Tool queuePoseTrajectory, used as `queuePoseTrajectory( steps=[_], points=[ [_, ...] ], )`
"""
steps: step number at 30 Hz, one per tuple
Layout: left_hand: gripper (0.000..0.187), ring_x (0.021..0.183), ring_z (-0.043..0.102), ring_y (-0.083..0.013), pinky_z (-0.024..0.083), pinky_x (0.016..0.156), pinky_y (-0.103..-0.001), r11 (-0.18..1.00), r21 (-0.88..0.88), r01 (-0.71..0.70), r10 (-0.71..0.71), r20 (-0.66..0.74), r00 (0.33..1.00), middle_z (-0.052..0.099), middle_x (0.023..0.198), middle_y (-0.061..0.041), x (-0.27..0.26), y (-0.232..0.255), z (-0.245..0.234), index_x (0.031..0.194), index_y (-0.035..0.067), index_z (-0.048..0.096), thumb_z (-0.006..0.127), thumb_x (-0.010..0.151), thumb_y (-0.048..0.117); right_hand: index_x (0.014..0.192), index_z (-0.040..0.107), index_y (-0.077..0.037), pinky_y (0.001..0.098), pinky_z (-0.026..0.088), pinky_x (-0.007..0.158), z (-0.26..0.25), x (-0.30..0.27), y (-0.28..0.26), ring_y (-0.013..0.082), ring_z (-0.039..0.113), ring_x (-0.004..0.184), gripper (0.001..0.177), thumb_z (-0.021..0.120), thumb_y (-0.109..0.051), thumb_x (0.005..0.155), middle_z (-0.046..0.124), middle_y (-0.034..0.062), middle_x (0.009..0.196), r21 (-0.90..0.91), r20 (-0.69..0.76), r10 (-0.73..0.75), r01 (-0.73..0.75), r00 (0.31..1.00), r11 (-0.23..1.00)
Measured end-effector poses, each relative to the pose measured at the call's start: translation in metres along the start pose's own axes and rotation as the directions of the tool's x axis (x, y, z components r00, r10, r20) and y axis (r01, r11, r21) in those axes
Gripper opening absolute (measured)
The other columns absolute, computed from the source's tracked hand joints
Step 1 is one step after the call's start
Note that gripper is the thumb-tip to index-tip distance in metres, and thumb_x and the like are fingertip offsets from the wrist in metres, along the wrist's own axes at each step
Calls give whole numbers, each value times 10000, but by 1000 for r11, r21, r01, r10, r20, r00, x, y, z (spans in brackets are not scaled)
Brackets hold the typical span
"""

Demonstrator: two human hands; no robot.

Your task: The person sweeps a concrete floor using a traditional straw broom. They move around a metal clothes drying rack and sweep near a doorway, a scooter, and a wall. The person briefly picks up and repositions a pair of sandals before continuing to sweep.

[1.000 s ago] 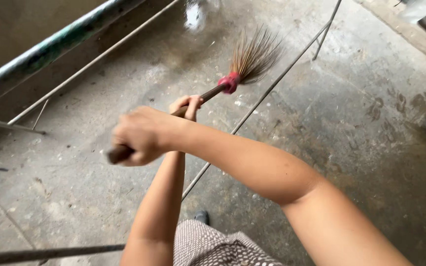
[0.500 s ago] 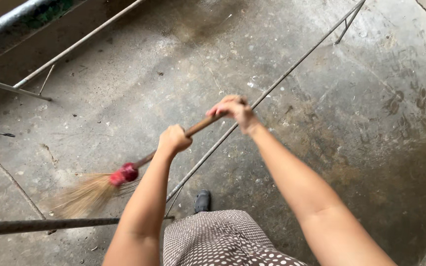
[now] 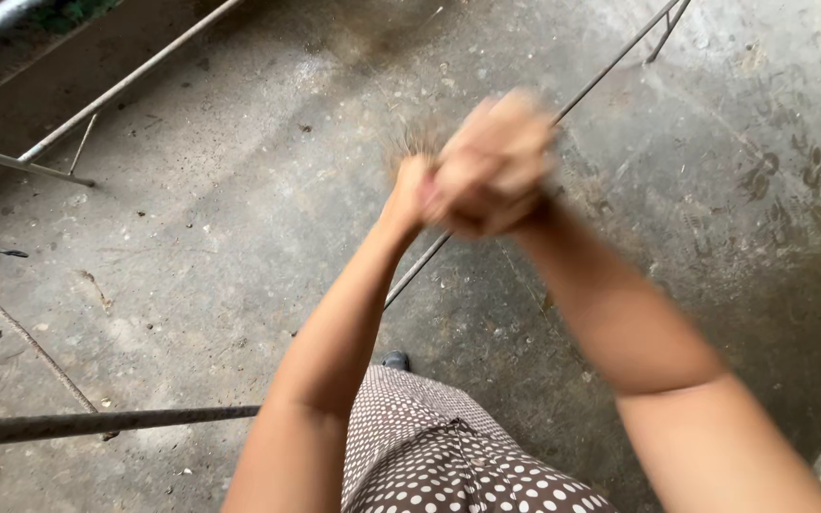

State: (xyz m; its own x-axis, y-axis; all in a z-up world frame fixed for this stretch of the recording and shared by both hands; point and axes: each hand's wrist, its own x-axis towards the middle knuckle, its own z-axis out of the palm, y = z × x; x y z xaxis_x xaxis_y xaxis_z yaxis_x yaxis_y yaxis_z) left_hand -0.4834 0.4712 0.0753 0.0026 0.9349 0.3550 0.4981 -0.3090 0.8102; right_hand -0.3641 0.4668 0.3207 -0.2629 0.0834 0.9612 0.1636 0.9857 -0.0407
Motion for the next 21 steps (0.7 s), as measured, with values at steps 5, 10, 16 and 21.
queuePoseTrajectory(
  steps=[5, 10, 16, 21],
  points=[
    [519, 1014, 673, -424, 562, 839, -483, 798, 372, 475, -593, 345, 727, 681, 1048, -266, -139, -81, -11, 1045, -50, 632, 834, 667, 243, 700, 376, -153, 351, 287, 487, 42, -138, -46, 142, 348, 498, 353, 647, -224, 915, 368, -11, 572, 96, 53, 365, -369, 929, 925],
    [289, 1026, 699, -404, 563, 913, -490, 575, 597, 560, -790, 226, 570, 721, 1063, -264, -161, -57, -81, 954, 17, 750, 718, 783, 247, 716, 511, -134, 295, 329, 446, 45, -231, -45, 112, 449, 504, 252, 667, -126, 914, 493, -17, 574, 6, 159, 833, -844, 530, 536],
    [208, 664, 709, -353, 589, 612, -474, 812, 473, 343, -441, 112, 891, 697, 736, -177, -18, 60, -90, 740, 27, 686, 630, 857, 190, 749, 461, -166, 268, 427, 569, -26, -94, 50, 99, 429, 587, 371, 529, -289, 1093, 423, -36, 655, 297, -375, 743, -687, 555, 663],
    [121, 628, 675, -366, 563, 631, -466, 989, 123, 84, -70, -118, 991, 662, 636, -166, 41, 104, -43, 677, 92, 731, 679, 751, 173, 663, 400, -137, 270, 369, 534, -65, -2, 55, 105, 389, 542, 397, 582, -205, 1009, 374, -27, 607, -18, -348, 143, -159, 927, 987]
  ],
)
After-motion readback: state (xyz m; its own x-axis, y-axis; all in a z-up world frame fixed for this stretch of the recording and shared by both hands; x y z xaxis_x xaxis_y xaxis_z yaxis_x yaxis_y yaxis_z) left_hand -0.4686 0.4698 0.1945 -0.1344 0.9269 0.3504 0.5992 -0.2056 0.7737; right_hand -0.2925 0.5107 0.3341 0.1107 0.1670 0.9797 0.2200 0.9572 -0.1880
